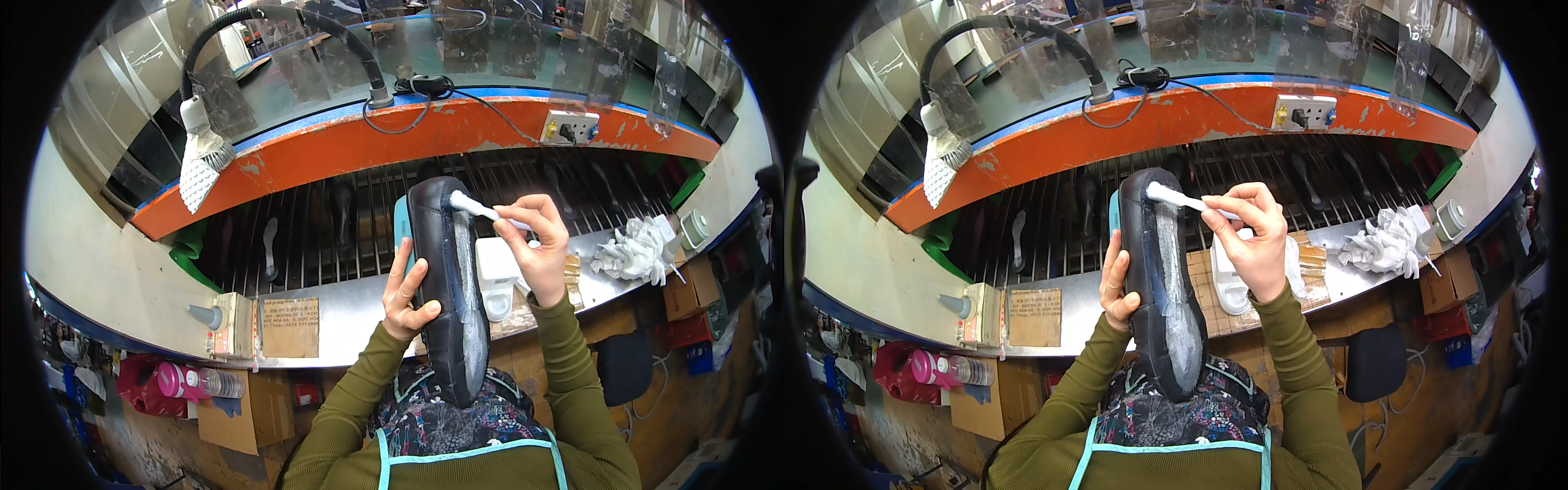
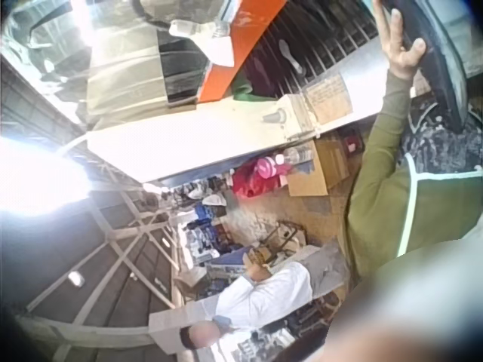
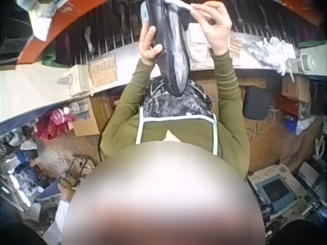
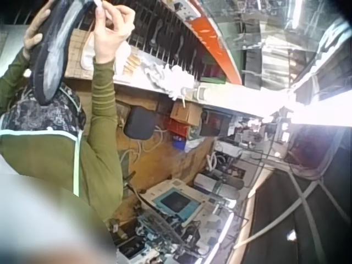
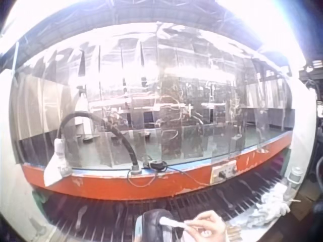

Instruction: The person scrubs a black shoe with a white brush, applying a white cleaning substance to the upper and sole. They repeatedly dip the brush into a container and continue scrubbing different areas of the shoe.

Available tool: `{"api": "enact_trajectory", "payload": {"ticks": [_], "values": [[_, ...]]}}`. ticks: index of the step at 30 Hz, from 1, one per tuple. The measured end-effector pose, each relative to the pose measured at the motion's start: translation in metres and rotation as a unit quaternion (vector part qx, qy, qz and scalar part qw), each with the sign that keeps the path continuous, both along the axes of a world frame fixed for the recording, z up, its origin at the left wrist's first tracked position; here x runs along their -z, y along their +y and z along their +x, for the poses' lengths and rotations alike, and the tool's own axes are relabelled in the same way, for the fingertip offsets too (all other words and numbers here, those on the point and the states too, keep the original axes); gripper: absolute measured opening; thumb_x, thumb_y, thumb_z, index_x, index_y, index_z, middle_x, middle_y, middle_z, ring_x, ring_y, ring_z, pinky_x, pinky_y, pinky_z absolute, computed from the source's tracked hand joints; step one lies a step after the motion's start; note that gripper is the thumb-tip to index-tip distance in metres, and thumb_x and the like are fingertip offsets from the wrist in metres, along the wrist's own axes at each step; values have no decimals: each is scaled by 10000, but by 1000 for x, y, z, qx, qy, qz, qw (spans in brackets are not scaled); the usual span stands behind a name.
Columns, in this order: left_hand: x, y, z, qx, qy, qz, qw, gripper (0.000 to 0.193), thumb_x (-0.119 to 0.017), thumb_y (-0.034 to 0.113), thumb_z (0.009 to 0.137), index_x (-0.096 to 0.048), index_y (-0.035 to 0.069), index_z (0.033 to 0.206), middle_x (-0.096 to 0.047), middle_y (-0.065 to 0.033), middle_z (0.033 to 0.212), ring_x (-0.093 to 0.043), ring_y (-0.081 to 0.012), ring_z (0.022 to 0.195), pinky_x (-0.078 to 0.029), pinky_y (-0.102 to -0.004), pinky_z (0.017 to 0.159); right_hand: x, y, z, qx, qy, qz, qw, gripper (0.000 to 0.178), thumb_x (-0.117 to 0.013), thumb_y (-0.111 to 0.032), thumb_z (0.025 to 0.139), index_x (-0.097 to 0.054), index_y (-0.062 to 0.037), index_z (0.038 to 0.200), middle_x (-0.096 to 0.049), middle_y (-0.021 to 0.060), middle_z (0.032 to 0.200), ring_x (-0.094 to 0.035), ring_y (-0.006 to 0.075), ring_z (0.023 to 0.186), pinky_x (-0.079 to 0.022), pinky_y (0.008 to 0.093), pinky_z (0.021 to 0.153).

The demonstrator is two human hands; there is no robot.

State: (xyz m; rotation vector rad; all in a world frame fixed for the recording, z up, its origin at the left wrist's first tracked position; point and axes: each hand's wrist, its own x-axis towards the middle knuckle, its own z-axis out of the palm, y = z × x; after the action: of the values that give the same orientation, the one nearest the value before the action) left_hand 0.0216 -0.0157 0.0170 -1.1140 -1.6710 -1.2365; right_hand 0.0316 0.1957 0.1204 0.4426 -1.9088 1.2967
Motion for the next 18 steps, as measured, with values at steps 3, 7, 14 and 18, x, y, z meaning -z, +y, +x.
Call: {"api": "enact_trajectory", "payload": {"ticks": [3, 7, 14, 18], "values": [[0, 0, -1, 8, -12, 1, 1000, 478, -643, 207, 864, -457, 378, 1270, -406, -107, 1469, -394, -519, 1297, -423, -584, 1045, 2, 6, 2, -28, -13, 13, 999, 182, -766, -39, 779, -753, -72, 957, -589, 35, 890, -590, 93, 721, -461, 198, 525], [-2, 1, -1, 1, 2, 3, 1000, 457, -639, 214, 869, -464, 369, 1262, -417, -117, 1460, -402, -528, 1286, -425, -583, 1040, 6, 12, 4, -46, -21, 30, 998, 187, -769, -38, 770, -756, -77, 953, -590, 30, 880, -577, 91, 729, -459, 200, 532], [-9, 3, -6, -9, 12, 2, 1000, 433, -633, 199, 879, -472, 352, 1250, -431, -138, 1445, -424, -541, 1261, -449, -580, 1015, 10, 19, 12, -65, -38, 52, 996, 169, -773, -48, 770, -759, -76, 936, -588, 20, 881, -562, 83, 722, -446, 200, 537], [-12, 4, -6, -14, -8, -6, 1000, 450, -641, 188, 873, -471, 348, 1258, -445, -130, 1437, -431, -533, 1261, -462, -566, 1008, 10, 25, 15, -95, -55, 67, 992, 163, -778, -61, 769, -758, -74, 930, -583, 18, 888, -560, 75, 704, -431, 201, 532]]}}
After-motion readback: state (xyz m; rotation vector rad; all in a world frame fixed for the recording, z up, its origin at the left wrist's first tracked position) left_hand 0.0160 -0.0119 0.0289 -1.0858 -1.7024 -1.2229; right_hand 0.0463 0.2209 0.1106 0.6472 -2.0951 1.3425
